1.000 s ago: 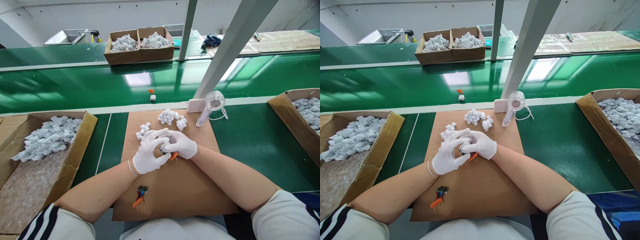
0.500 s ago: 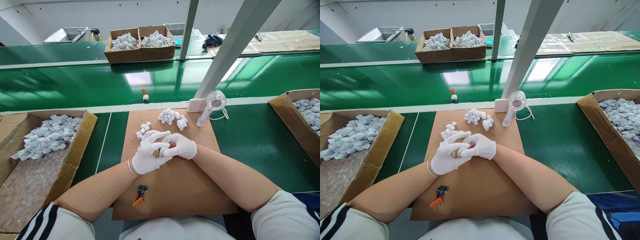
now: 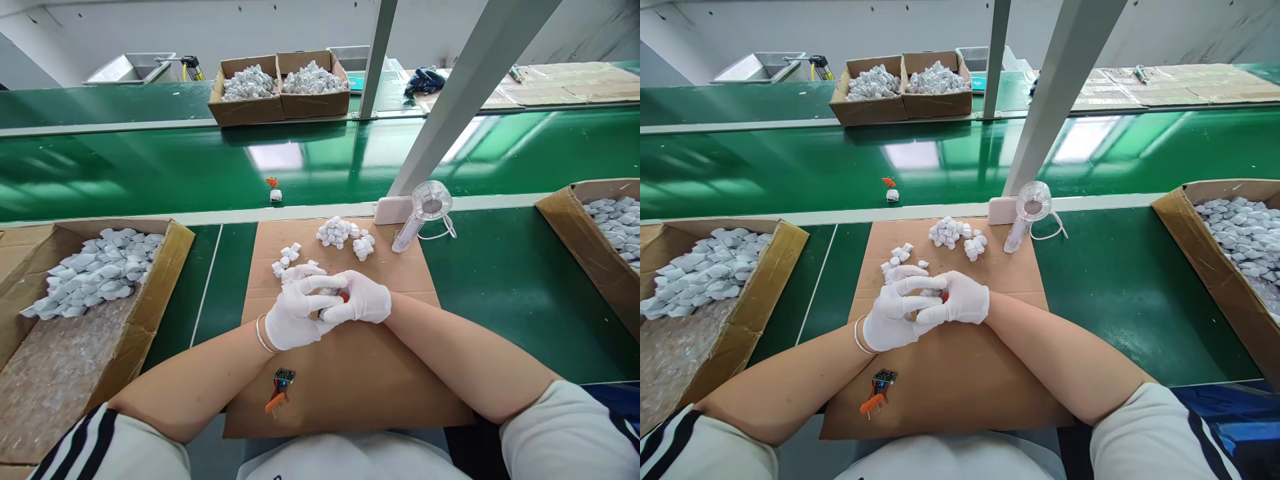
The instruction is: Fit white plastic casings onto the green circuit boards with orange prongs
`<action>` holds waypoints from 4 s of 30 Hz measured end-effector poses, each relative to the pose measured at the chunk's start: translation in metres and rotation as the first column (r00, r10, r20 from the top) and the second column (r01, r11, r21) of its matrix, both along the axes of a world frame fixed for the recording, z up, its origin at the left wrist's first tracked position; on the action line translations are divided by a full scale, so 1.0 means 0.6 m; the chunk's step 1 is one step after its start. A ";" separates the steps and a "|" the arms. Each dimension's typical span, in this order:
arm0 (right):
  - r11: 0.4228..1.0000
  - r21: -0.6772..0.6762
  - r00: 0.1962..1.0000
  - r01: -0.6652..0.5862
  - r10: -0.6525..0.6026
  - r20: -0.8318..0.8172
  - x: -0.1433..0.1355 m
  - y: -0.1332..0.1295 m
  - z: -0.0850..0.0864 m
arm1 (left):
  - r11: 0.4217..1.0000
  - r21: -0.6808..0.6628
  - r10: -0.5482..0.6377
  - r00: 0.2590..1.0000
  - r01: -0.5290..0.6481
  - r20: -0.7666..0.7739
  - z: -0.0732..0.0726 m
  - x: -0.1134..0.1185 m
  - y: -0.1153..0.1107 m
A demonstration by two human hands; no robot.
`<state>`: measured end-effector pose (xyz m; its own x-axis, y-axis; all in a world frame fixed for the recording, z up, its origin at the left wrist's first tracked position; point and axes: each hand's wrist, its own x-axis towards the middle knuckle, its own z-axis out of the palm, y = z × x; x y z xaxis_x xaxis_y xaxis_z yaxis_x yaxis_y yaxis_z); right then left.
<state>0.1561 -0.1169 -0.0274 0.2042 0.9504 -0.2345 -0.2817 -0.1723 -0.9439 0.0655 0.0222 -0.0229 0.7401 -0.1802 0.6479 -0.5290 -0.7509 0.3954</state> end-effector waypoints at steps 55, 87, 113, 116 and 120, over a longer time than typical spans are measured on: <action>0.975 0.212 0.963 0.060 -0.001 -0.271 -0.009 0.010 -0.006 | 0.956 -0.041 0.292 0.956 -0.291 0.020 -0.014 -0.005 -0.002; 0.992 0.118 0.946 0.045 -0.004 -0.324 -0.003 0.003 -0.003 | 0.985 -0.136 0.101 0.994 -0.104 -0.031 -0.010 -0.001 0.000; 0.999 0.024 0.999 0.031 -0.031 -0.033 -0.019 0.004 -0.007 | 0.990 -0.133 0.053 0.998 -0.050 0.022 -0.037 0.000 0.006; 0.998 0.059 0.998 0.018 -0.021 0.060 -0.018 0.004 -0.007 | 0.990 -0.126 0.069 0.997 -0.063 0.044 -0.032 0.000 0.004; 0.999 0.017 0.984 0.030 -0.032 0.175 -0.021 0.005 -0.006 | 0.994 -0.095 0.062 0.995 -0.054 0.080 -0.021 0.000 0.002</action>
<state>0.1438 -0.1137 -0.0310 0.2702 0.9461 -0.1786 -0.1163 -0.1521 -0.9815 0.0657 0.0233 -0.0352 0.6908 -0.0745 0.7192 -0.5191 -0.7435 0.4216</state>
